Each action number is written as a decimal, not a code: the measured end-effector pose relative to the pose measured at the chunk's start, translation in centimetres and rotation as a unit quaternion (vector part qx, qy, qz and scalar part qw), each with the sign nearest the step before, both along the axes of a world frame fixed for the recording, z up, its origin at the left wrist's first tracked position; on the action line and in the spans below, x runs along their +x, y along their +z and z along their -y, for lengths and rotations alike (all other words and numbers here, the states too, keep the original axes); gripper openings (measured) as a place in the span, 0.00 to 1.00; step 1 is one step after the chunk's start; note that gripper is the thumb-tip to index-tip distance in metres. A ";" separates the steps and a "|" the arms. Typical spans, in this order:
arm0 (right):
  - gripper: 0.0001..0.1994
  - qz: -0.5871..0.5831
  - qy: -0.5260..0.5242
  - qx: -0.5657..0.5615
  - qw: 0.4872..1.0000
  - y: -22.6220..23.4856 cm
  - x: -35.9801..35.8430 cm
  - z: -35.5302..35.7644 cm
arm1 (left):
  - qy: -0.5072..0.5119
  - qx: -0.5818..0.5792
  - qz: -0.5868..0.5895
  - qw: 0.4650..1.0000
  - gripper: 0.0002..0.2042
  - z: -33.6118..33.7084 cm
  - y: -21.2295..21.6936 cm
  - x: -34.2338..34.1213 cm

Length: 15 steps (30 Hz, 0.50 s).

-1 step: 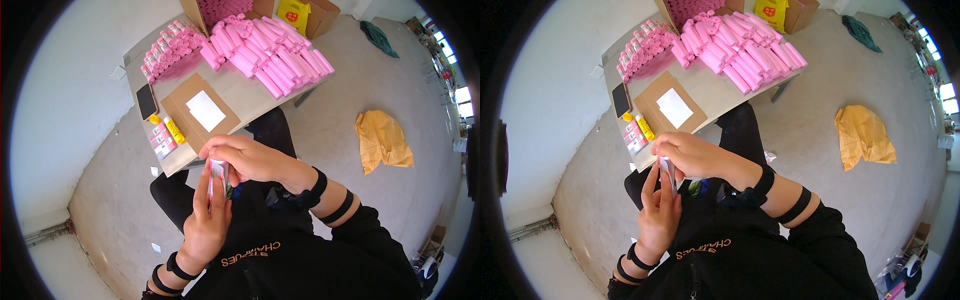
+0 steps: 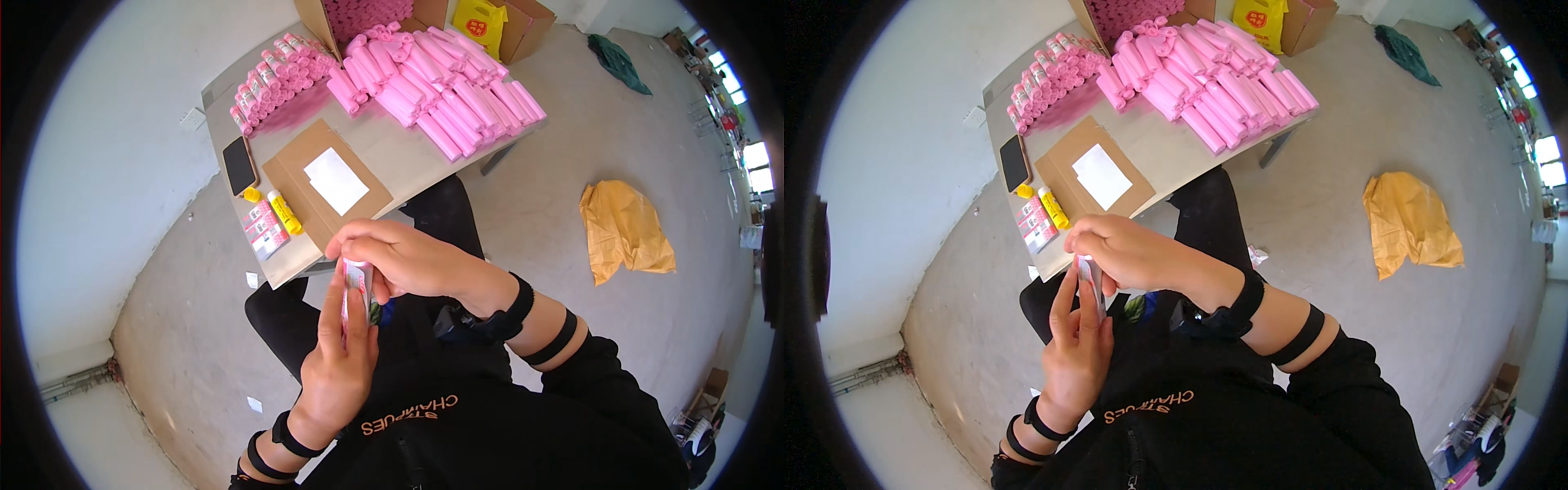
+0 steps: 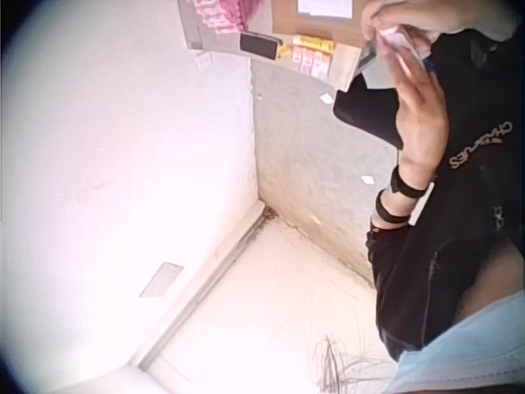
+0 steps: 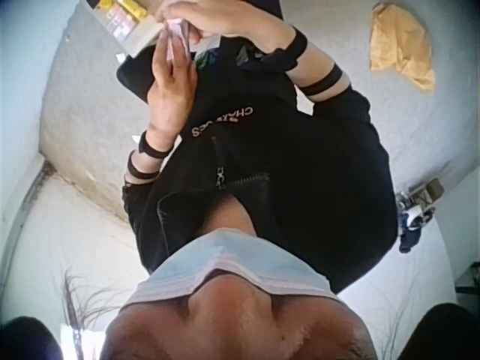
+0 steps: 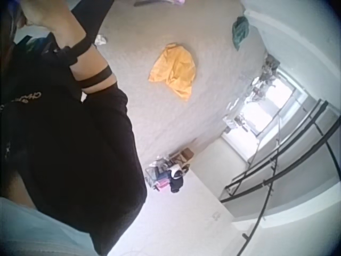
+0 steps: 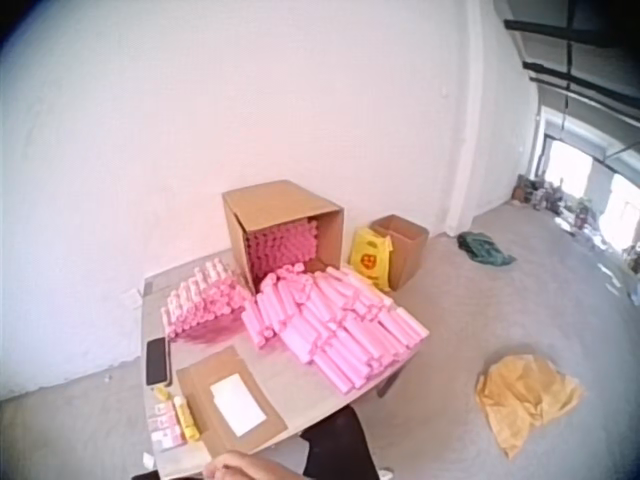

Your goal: Applying adhesive labels to pink cylindrical plastic items at a workstation.

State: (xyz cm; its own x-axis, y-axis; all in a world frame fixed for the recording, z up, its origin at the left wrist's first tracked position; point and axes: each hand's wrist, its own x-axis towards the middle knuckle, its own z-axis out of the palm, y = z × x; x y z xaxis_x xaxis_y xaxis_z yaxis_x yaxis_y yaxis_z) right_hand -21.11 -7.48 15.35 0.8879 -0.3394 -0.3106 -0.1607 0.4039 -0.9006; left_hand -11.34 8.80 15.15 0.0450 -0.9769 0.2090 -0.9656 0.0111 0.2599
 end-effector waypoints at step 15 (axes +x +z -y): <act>0.24 0.077 0.036 -0.011 0.996 -0.6 -1.5 1.6 | 0.020 -0.029 -0.009 0.999 0.29 1.5 0.8 0.1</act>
